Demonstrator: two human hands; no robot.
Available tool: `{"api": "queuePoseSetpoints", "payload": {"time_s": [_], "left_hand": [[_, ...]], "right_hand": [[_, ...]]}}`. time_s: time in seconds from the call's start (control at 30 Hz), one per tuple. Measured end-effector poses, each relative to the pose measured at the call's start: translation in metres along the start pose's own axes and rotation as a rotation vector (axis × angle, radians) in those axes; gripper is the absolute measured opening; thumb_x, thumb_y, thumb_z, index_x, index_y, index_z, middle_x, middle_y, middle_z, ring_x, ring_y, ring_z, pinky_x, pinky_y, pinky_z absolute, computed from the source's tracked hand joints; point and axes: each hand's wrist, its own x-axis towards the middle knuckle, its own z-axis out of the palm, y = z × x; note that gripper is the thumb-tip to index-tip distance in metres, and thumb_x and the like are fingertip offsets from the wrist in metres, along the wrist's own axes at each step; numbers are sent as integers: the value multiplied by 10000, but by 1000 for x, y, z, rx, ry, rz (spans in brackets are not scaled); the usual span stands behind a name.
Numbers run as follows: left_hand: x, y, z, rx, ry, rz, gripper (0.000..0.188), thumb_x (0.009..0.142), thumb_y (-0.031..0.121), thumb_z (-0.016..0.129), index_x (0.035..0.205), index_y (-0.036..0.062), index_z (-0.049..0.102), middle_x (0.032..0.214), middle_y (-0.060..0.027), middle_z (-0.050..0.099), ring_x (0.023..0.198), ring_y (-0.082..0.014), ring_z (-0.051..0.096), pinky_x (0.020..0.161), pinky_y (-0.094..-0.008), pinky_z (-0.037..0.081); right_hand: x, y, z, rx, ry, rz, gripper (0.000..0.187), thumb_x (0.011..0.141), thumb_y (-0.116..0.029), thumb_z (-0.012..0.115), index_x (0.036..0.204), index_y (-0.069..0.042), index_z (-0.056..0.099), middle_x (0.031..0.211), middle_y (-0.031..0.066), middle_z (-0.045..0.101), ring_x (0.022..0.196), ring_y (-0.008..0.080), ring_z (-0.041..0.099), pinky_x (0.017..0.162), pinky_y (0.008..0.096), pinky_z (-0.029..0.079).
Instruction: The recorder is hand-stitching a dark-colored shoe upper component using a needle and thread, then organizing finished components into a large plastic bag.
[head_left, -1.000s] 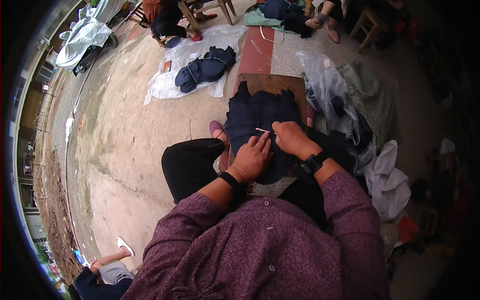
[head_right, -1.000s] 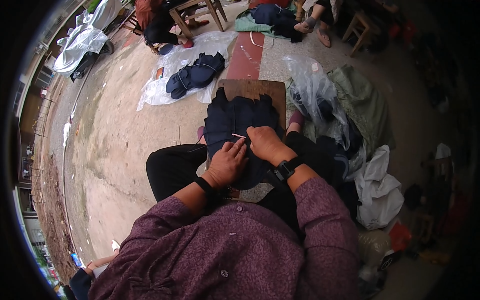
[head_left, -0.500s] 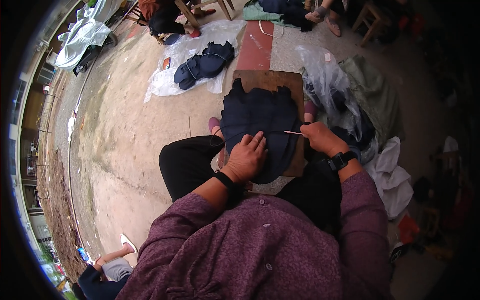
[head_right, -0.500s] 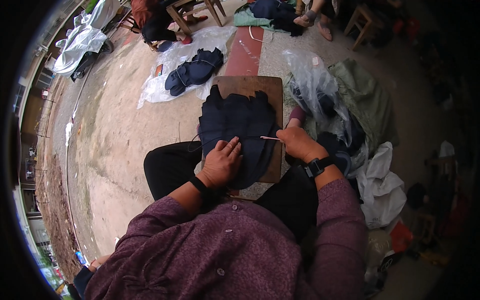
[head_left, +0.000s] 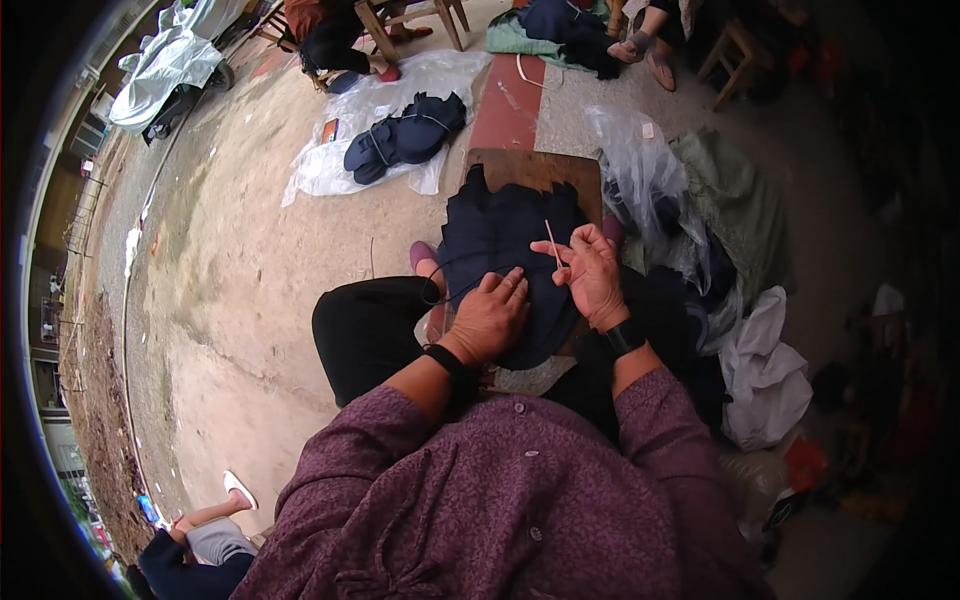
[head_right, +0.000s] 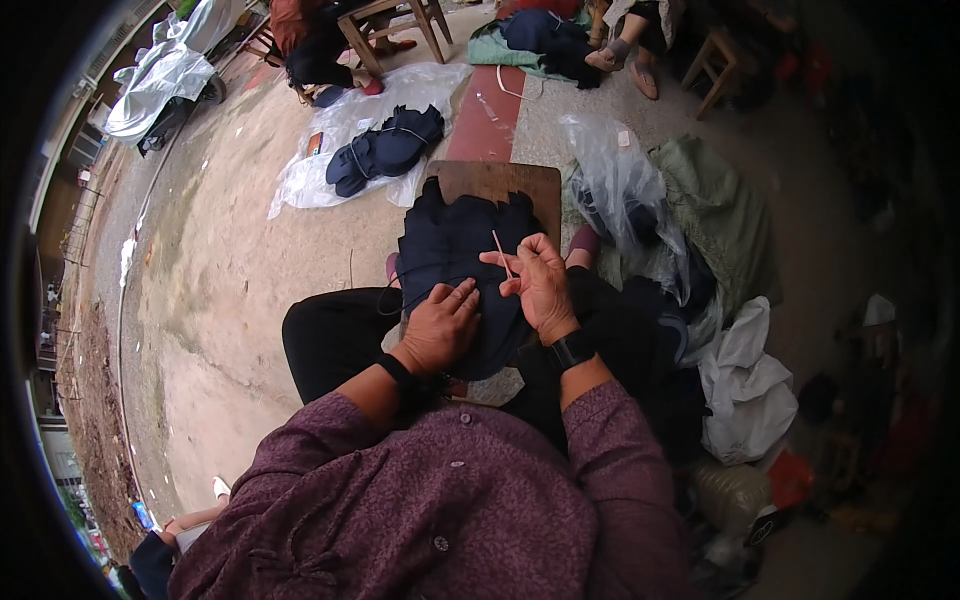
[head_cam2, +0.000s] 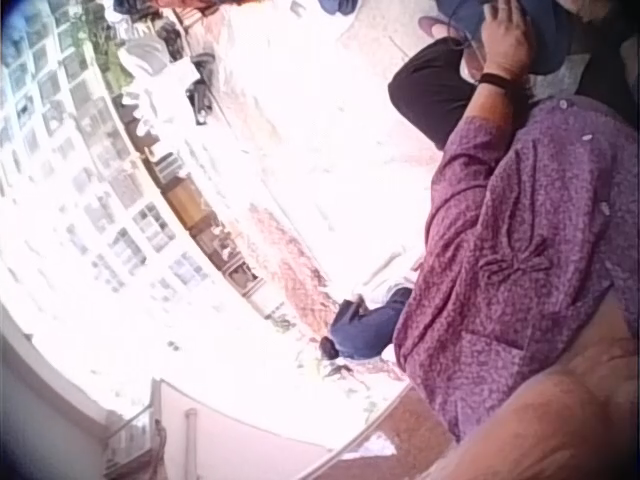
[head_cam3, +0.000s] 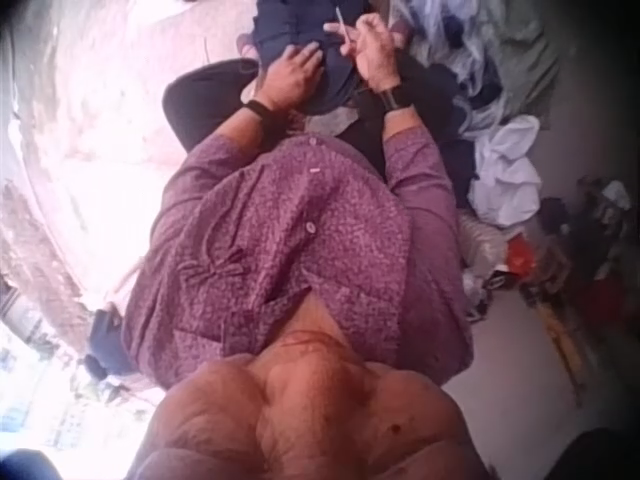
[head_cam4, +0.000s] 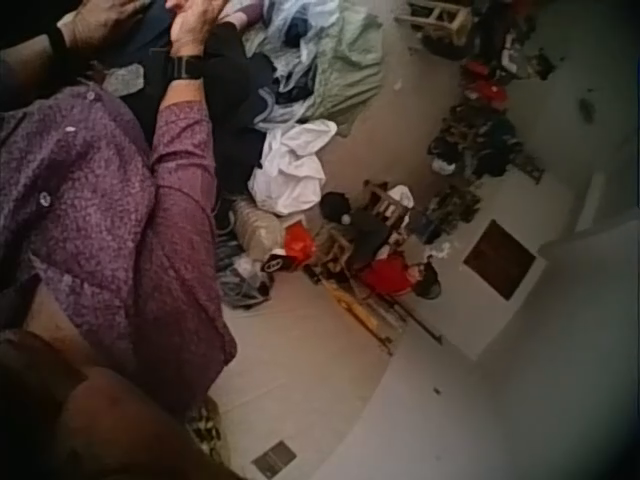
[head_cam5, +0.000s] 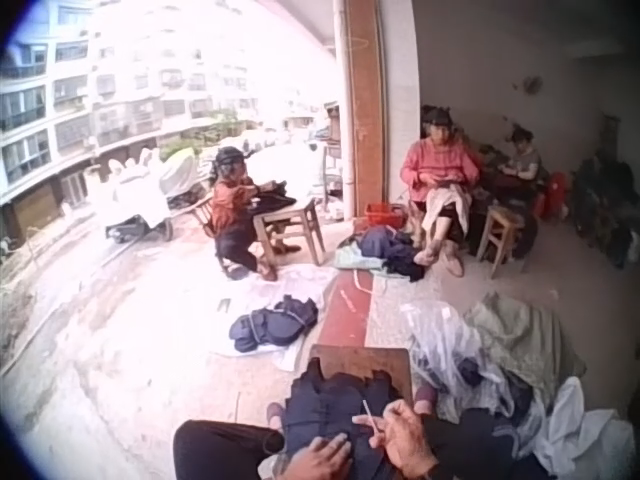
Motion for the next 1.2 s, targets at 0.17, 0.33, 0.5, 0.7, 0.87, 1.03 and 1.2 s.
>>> {"api": "queuePoseSetpoints", "payload": {"time_s": [0.17,0.33,0.5,0.7,0.87,1.03,1.2], "left_hand": [[0,0,0,-10,24,-16,371,757,133,671,1078,-44,614,1157,-196,612,916,-286,575,830,-344,479],[-2,-2,-1,-22,31,-26,374,753,129,672,1078,-46,611,1160,-199,610,918,-285,578,835,-343,477],[-1,-2,-1,-40,40,-22,377,752,118,670,1084,-48,607,1158,-204,610,913,-286,578,836,-342,475],[1,-1,-2,-27,52,-13,351,752,120,654,1062,-42,619,1139,-205,615,884,-278,571,795,-327,490],[0,-1,-2,-36,54,-25,354,751,117,653,1064,-44,618,1141,-205,615,884,-280,571,803,-330,490],[1,-1,-3,-42,44,-23,359,751,115,653,1069,-48,617,1143,-206,615,886,-284,571,817,-333,488],[-1,-2,-3,-46,49,-32,359,749,114,655,1069,-47,619,1152,-205,609,903,-285,571,825,-332,484]], "right_hand": [[10,17,2,-135,36,33,87,964,-132,508,1003,-83,449,1011,190,632,987,260,653,686,277,563],[5,18,-4,-165,34,35,105,916,-33,546,1005,10,581,1051,165,641,977,221,645,780,270,547],[3,21,-17,-333,57,24,102,882,36,562,947,25,638,1047,142,652,905,170,641,766,269,549],[-5,14,-8,-805,97,-76,170,791,70,634,957,36,637,1021,134,645,841,171,637,722,275,535],[-6,19,-12,-1500,137,-547,300,682,53,699,974,23,638,955,154,609,869,291,621,766,354,507],[-6,15,-14,-1540,119,-492,310,668,19,725,965,5,637,925,194,587,911,357,594,781,394,494],[-7,4,1,-1834,24,-344,170,752,-77,681,879,-27,579,780,188,608,773,371,619,656,450,494]]}}
